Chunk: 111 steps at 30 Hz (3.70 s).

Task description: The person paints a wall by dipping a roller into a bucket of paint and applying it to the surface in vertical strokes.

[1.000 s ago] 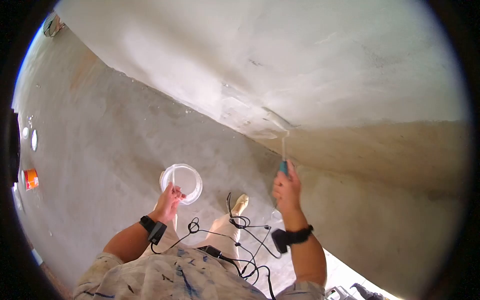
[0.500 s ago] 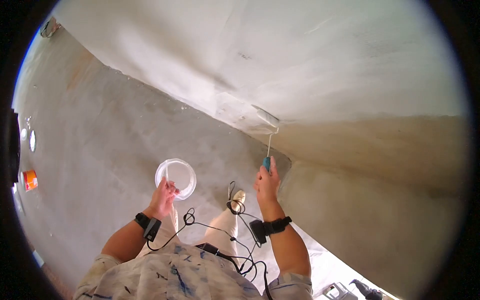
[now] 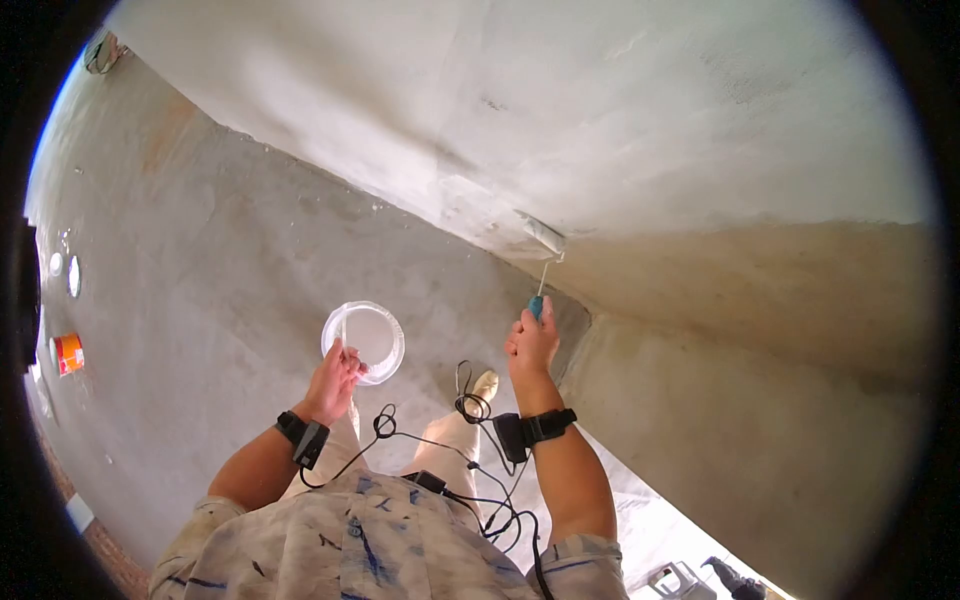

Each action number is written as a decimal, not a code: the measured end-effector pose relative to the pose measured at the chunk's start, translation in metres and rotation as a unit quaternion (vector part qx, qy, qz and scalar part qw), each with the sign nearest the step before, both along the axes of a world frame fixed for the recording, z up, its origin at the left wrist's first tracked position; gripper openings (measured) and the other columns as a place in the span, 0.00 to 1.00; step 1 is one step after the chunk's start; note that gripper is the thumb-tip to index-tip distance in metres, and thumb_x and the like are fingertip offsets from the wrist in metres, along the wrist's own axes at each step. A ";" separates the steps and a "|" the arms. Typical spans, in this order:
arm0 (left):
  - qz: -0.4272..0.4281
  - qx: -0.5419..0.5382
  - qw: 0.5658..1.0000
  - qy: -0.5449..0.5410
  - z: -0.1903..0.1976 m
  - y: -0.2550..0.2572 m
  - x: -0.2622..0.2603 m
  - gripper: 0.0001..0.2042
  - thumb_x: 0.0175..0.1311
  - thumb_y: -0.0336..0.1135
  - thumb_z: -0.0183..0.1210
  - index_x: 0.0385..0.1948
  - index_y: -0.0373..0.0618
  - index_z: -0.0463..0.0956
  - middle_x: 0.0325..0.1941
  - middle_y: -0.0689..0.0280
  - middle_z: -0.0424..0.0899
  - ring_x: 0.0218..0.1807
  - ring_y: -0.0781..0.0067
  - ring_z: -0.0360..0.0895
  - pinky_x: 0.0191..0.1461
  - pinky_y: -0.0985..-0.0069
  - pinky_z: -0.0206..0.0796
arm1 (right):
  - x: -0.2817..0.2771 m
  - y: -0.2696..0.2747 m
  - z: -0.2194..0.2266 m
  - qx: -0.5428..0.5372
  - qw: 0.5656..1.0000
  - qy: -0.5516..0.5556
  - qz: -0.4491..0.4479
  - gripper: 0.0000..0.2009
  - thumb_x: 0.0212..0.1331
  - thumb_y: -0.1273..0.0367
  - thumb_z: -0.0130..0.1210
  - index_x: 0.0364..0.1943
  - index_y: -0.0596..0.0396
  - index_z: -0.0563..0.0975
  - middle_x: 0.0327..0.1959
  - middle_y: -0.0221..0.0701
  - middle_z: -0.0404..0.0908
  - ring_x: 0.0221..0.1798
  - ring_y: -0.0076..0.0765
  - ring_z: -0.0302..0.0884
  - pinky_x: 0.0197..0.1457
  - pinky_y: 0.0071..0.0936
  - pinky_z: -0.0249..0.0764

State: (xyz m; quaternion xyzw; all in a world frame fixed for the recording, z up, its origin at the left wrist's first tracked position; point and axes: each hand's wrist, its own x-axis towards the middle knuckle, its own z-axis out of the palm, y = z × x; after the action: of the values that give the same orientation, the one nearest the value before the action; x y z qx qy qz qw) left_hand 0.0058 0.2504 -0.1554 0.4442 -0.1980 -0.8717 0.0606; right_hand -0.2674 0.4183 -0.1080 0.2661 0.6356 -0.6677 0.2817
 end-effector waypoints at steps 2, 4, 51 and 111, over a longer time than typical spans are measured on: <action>-0.002 0.000 1.000 -0.001 0.002 -0.002 -0.002 0.19 0.68 0.53 0.39 0.29 0.48 0.68 0.20 0.72 0.63 0.35 0.70 0.67 0.50 0.72 0.57 | -0.001 -0.002 -0.004 -0.023 1.000 0.000 0.002 0.30 0.55 0.75 0.48 0.64 0.39 0.57 0.15 0.23 0.59 0.11 0.18 0.52 0.12 0.18 0.49; -0.003 -0.001 1.000 -0.008 0.004 -0.002 -0.003 0.19 0.68 0.53 0.40 0.29 0.48 0.68 0.20 0.72 0.63 0.35 0.70 0.67 0.49 0.72 0.57 | -0.006 -0.018 -0.030 0.027 0.999 -0.022 0.008 0.29 0.58 0.74 0.47 0.64 0.35 0.56 0.17 0.21 0.58 0.13 0.16 0.51 0.13 0.15 0.48; -0.079 0.002 0.993 -0.086 -0.044 0.004 -0.002 0.23 0.67 0.57 0.37 0.41 0.45 0.67 0.40 0.65 0.77 0.54 0.70 0.69 0.62 0.69 0.51 | -0.017 0.039 -0.133 0.124 0.991 -0.013 0.047 0.28 0.56 0.73 0.50 0.63 0.44 0.62 0.14 0.23 0.62 0.09 0.17 0.51 0.10 0.17 0.47; -0.103 -0.061 0.993 -0.014 -0.054 -0.027 -0.050 0.17 0.68 0.50 0.41 0.33 0.46 0.69 0.32 0.64 0.79 0.40 0.77 0.76 0.49 0.78 0.64 | 0.156 -0.011 -0.081 0.253 0.721 0.141 0.630 0.27 0.56 0.70 0.48 0.63 0.47 0.59 0.47 0.50 0.74 0.45 0.58 0.72 0.45 0.41 0.71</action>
State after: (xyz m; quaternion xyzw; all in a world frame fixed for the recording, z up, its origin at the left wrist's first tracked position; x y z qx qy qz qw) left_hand -0.0445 0.2236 -0.2089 0.4294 -0.2960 -0.8532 -0.0050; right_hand -0.1113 0.4072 -0.1889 -0.2316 0.8341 -0.1808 0.4668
